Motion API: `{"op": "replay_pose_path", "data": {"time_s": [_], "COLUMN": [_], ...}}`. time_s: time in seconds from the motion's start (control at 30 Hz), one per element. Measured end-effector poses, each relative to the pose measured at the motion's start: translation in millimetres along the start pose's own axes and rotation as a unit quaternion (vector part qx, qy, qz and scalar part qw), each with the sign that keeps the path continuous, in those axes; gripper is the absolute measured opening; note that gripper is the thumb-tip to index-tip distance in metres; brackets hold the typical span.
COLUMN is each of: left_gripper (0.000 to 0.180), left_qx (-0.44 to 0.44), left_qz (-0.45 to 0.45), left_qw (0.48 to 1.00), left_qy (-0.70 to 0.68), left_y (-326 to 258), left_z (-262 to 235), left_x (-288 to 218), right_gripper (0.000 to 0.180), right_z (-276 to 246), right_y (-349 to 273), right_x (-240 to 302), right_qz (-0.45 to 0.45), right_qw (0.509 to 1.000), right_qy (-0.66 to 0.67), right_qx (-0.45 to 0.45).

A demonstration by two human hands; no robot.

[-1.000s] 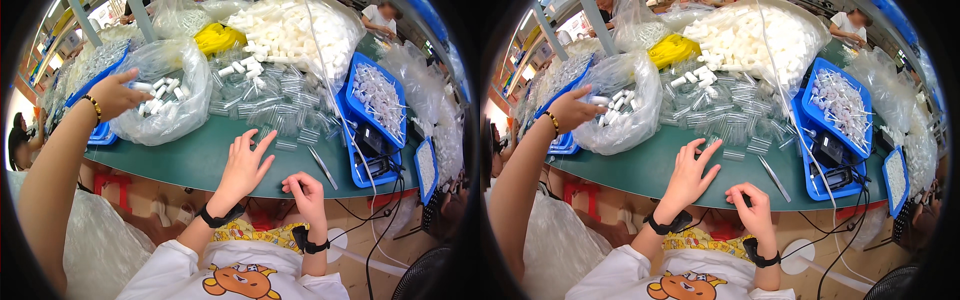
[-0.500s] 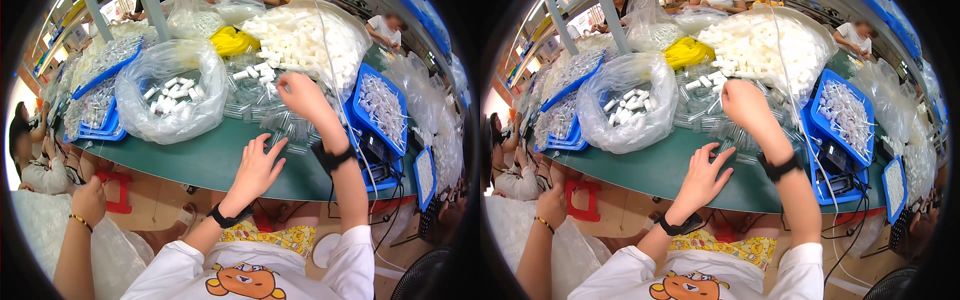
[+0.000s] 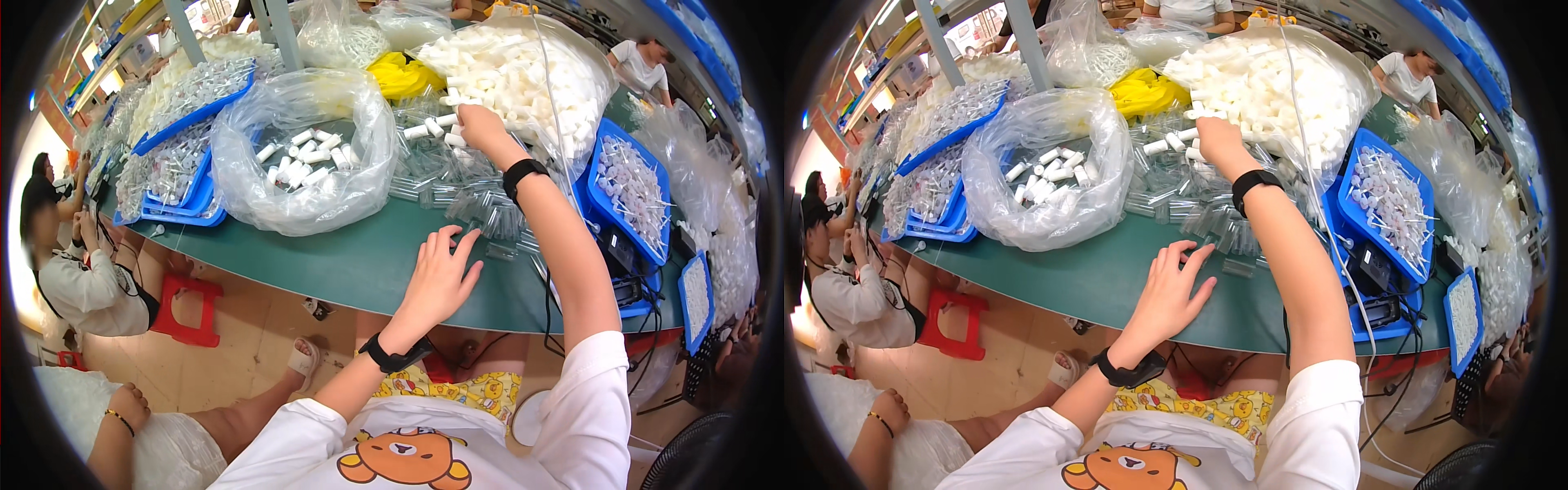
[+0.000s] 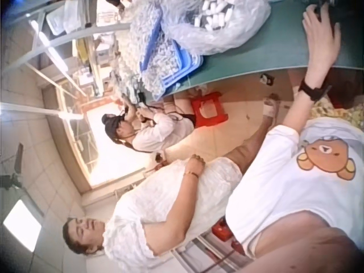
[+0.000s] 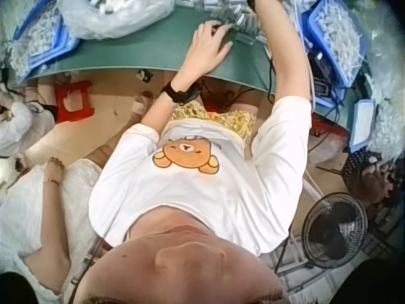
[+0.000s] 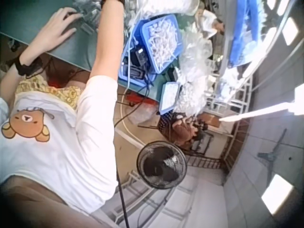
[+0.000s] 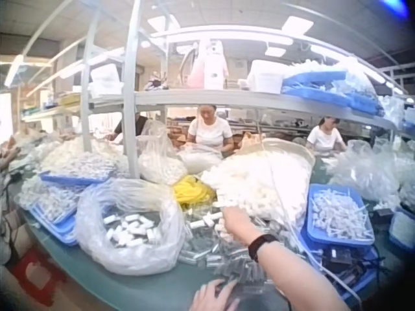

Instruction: The person assembles small white cylindrical components by inserting a red wire into them and then placing them into clear plastic tubes. The person uses tweezers to adjust the wire inside the components. The assembled units are placed into a blue tray.

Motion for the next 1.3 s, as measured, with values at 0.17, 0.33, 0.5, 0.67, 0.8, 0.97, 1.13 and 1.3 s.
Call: {"op": "replay_pose_path", "data": {"time_s": [0.17, 0.33, 0.5, 0.67, 0.8, 0.97, 1.13, 1.3], "left_gripper": [0.046, 0.046, 0.034, 0.033, 0.039, 0.041, 0.039, 0.035], "left_qx": [0.001, -0.02, -0.112, -0.113, -0.067, -0.057, -0.048, 0.01], "left_qz": [0.004, 0.008, 0.041, 0.018, 0.002, 0.044, 0.013, -0.038], "left_qw": [1.0, 1.0, 0.977, 0.854, 0.809, 0.841, 0.836, 0.826], "left_qy": [-0.009, -0.016, -0.178, -0.508, -0.583, -0.537, -0.546, -0.562], "left_y": [0.0, -2.1, -1.9, -15.0, -33.3, -42.1, -41.6, -39.3], "left_z": [3.8, -2.4, -25.7, -49.8, -46.3, -41.5, -40.4, -38.6], "left_x": [-2.2, -3.3, -10.8, -49.5, -75.1, -83.6, -85.2, -86.1], "right_gripper": [0.019, 0.03, 0.035, 0.044, 0.048, 0.051, 0.049, 0.046], "right_z": [-10.6, -88.5, -179.3, -186.6, -172.0, -164.6, -155.1, -147.7], "right_y": [-18.1, -78.7, -195.9, -265.1, -291.3, -303.3, -308.3, -311.7], "right_x": [-23.5, -0.9, 42.3, 53.5, 55.3, 55.9, 53.9, 48.4], "right_qz": [-0.032, -0.072, -0.1, -0.01, 0.036, 0.062, 0.084, 0.082], "right_qw": [0.985, 0.967, 0.941, 0.91, 0.865, 0.859, 0.823, 0.774], "right_qy": [0.125, 0.17, 0.284, 0.378, 0.459, 0.467, 0.535, 0.611], "right_qx": [-0.118, -0.175, -0.157, -0.171, -0.2, -0.199, -0.173, -0.141]}}
Point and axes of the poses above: each hand's wrist, its own y-axis towards the middle knuckle, its own z-axis out of the palm, x = y × z, the point moved 6 cm from there along y, towards the middle knuckle, and after that the axes turned 14 degrees about -y, right-handed, at the moved point
